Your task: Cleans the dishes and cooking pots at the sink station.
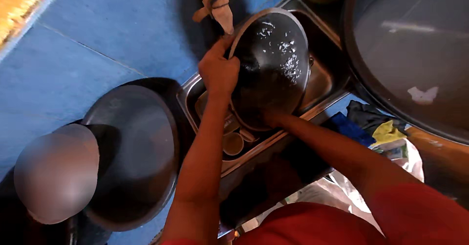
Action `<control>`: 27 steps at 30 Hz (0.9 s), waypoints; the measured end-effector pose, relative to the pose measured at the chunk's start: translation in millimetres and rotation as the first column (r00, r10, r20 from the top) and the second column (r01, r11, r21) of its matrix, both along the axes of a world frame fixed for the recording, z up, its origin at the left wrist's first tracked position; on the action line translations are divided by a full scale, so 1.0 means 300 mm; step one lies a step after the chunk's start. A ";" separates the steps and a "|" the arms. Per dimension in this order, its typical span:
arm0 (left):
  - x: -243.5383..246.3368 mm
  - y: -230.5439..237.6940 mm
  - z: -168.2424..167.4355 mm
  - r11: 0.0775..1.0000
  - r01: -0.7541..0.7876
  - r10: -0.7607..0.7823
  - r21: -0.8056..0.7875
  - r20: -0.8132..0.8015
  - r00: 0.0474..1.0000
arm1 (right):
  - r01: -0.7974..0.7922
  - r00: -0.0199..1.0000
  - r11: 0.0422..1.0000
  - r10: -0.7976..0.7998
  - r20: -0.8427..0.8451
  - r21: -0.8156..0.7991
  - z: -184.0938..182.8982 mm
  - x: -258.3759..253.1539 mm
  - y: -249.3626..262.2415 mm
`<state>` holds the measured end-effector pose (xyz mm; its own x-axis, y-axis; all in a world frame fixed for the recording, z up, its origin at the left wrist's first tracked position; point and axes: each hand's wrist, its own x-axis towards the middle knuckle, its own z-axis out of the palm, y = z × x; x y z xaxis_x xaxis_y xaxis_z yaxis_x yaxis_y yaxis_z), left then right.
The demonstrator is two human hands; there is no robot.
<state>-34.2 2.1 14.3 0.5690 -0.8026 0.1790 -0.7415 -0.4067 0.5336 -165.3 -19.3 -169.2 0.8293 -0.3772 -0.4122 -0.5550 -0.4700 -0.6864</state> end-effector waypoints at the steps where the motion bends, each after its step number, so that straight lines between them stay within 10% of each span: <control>1: 0.003 0.003 -0.003 1.000 -0.005 0.005 0.001 0.001 1.000 | 0.057 0.995 0.998 -0.056 -0.081 0.008 -0.020 0.014 -0.020; 7: 0.012 0.010 -0.016 1.000 -0.010 0.010 -0.016 -0.013 1.000 | 0.126 0.958 0.968 -0.176 0.227 0.219 0.080 0.276 0.063; 11: 0.007 0.003 -0.020 0.999 0.003 -0.003 -0.044 -0.001 1.000 | 0.179 0.715 0.939 -0.330 0.616 0.294 0.077 0.361 0.104; 15: 0.017 -0.002 -0.015 1.000 -0.019 0.019 -0.019 -0.004 1.000 | 0.050 0.983 0.964 -0.094 0.160 0.260 0.110 0.186 0.056; 18: 0.033 0.006 -0.016 0.999 -0.036 0.035 -0.022 -0.025 0.999 | 0.129 0.987 0.969 -0.105 -0.122 0.213 0.101 0.194 0.033; 25: 0.029 0.019 -0.024 0.998 -0.010 0.008 -0.057 -0.033 0.999 | 0.359 0.749 0.882 -0.467 0.470 0.305 0.167 0.373 0.082; 27: 0.033 0.020 -0.029 0.998 -0.005 0.003 -0.056 -0.036 0.999 | 0.301 0.891 0.929 -0.354 0.283 0.216 0.144 0.332 0.056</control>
